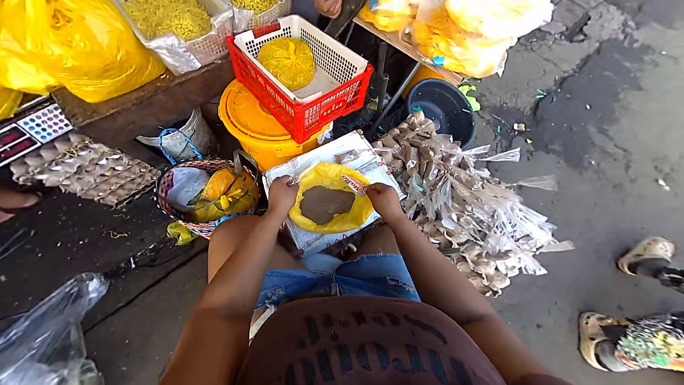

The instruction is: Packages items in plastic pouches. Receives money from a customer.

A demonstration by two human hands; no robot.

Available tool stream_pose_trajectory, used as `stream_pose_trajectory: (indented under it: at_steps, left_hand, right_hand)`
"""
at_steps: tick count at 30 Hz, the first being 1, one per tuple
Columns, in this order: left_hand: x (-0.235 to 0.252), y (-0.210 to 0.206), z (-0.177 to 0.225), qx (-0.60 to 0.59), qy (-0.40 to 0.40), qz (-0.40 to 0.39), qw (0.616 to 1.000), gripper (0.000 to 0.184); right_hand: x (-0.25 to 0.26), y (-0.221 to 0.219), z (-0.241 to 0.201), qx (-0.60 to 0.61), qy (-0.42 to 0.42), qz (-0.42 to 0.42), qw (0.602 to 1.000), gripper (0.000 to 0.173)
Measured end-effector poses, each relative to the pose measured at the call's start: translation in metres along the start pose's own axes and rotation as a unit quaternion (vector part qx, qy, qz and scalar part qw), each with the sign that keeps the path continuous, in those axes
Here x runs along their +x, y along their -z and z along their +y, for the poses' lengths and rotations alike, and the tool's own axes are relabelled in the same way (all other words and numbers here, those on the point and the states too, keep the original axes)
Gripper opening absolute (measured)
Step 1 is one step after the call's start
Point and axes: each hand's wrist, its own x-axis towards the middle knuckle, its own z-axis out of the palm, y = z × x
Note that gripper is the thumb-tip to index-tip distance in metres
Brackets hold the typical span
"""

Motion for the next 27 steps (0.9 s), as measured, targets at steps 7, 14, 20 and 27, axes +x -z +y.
stream_pose_trajectory:
  at_steps: [7, 14, 20, 27]
  left_hand:
    - [-0.014, -0.002, -0.026, -0.086, 0.014, 0.04, 0.995, 0.03]
    - [-0.022, -0.003, -0.045, -0.137, 0.013, 0.043, 0.99, 0.029]
    - [-0.019, -0.006, -0.047, -0.166, 0.005, 0.041, 0.985, 0.027]
    - [-0.02, -0.012, -0.045, -0.193, 0.011, 0.039, 0.98, 0.029]
  right_hand:
    - [-0.028, -0.012, -0.022, -0.007, 0.2, 0.123, 0.972, 0.019]
    - [-0.032, -0.025, -0.034, -0.095, 0.26, 0.147, 0.95, 0.016]
    - [-0.032, -0.023, -0.028, -0.111, 0.264, 0.146, 0.947, 0.019]
    - [-0.035, -0.012, -0.019, -0.104, 0.217, 0.15, 0.959, 0.019]
